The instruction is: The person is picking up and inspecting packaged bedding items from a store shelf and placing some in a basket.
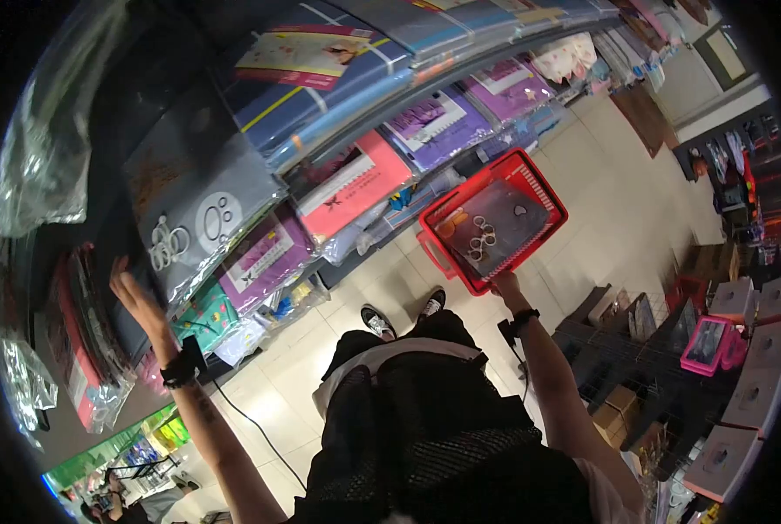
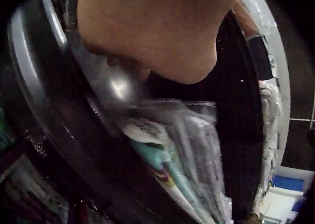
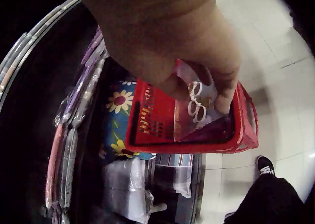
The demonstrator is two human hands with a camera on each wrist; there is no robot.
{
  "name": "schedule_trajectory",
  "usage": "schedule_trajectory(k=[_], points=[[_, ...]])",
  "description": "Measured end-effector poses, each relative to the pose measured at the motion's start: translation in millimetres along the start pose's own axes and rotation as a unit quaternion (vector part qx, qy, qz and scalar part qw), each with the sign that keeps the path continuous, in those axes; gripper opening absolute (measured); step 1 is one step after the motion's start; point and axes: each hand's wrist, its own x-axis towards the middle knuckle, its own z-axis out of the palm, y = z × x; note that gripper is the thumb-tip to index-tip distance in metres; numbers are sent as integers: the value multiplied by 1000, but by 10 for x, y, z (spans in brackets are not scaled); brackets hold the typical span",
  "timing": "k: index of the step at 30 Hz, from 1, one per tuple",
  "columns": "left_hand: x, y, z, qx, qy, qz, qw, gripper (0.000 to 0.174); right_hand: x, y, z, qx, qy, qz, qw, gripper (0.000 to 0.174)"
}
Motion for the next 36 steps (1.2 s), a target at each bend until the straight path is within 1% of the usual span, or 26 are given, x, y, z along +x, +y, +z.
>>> schedule_trajectory(k=[1, 2, 4, 5, 6, 7, 8, 9, 10, 11, 12, 13, 15, 16, 18, 19, 21, 23, 25, 28, 30, 31, 32, 33, 35, 36], points=[[39, -75, 56, -29, 13, -17, 999, 47, 99, 45, -26, -37, -1, 0, 999, 15], [49, -90, 126, -39, 24, -25, 999, 48, 119, 57, -5, -35, 0, 6, 999, 15], [45, -275, 192, -21, 48, -24, 998, 48, 145, 60, 92, 177, 23, -29, 984, 17], [38, -236, 194, 31, 69, 2, 997, 48, 204, 68, 87, 104, 45, -17, 993, 24], [34, -155, 186, 82, 89, 29, 992, 48, 242, 56, 79, 107, 46, -10, 993, 24], [0, -69, 178, 118, 95, 64, 986, 48, 286, 37, 71, 62, 54, 20, 996, 35], [-11, -4, 200, 128, 120, 64, 982, 49, 337, 7, 76, 15, 62, 51, 997, 46], [-1, -113, 159, 135, 120, 69, 981, 50, 480, 22, 124, 18, 64, 57, 996, 46], [18, -232, 137, 143, 120, 74, 980, 51, 627, 36, 223, -84, 135, 80, 984, 48], [15, -178, 193, 91, 145, 48, 984, 52, 718, 85, 306, -187, 201, 101, 956, 50], [22, -204, 205, 92, 139, 47, 985, 52, 581, 6, 317, -189, 201, 107, 955, 50], [24, -272, 175, 83, 146, 17, 986, 53, 316, -175, 283, -76, 110, -15, 991, 49], [18, -247, 195, 36, 163, -41, 985, 52, 168, -233, 324, 39, 17, -129, 991, 49], [21, -273, 187, 38, 157, -43, 986, 52, 171, -301, 356, 117, 4, -68, 991, 44], [45, -343, 123, 127, 132, -17, 983, 53, 264, -419, 446, 268, -22, 53, 962, 36], [23, -333, 147, 116, 145, -33, 982, 53, 266, -485, 532, 282, 46, 98, 953, 20], [14, -299, 143, 133, 139, -31, 981, 53, 376, -420, 585, 223, 82, 85, 968, 22], [23, -257, 141, 149, 135, -27, 979, 52, 460, -319, 586, 101, 117, 42, 987, 25], [19, -200, 145, 172, 126, -36, 976, 52, 548, -202, 563, -21, 156, 15, 987, 29], [28, -415, 70, 180, 121, -31, 976, 52, 630, -9, 493, -132, 168, 1, 977, 36], [33, -427, 72, 173, 130, -42, 975, 52, 542, 41, 419, -213, 117, -80, 967, 41], [37, -436, 86, 163, 138, -53, 975, 51, 412, -1, 329, -298, 64, -258, 917, 48], [29, -458, 92, 166, 139, -54, 975, 51, 295, -181, 292, -298, 61, -259, 917, 48], [13, -480, 90, 152, 140, -64, 976, 51, 159, -395, 285, -277, 19, -189, 942, 54], [18, -413, 120, 111, 145, -61, 981, 51, 150, -458, 302, -256, -26, -119, 959, 60], [20, -389, 129, 114, 147, -61, 981, 51, 264, -335, 278, -277, -35, -167, 946, 59]])
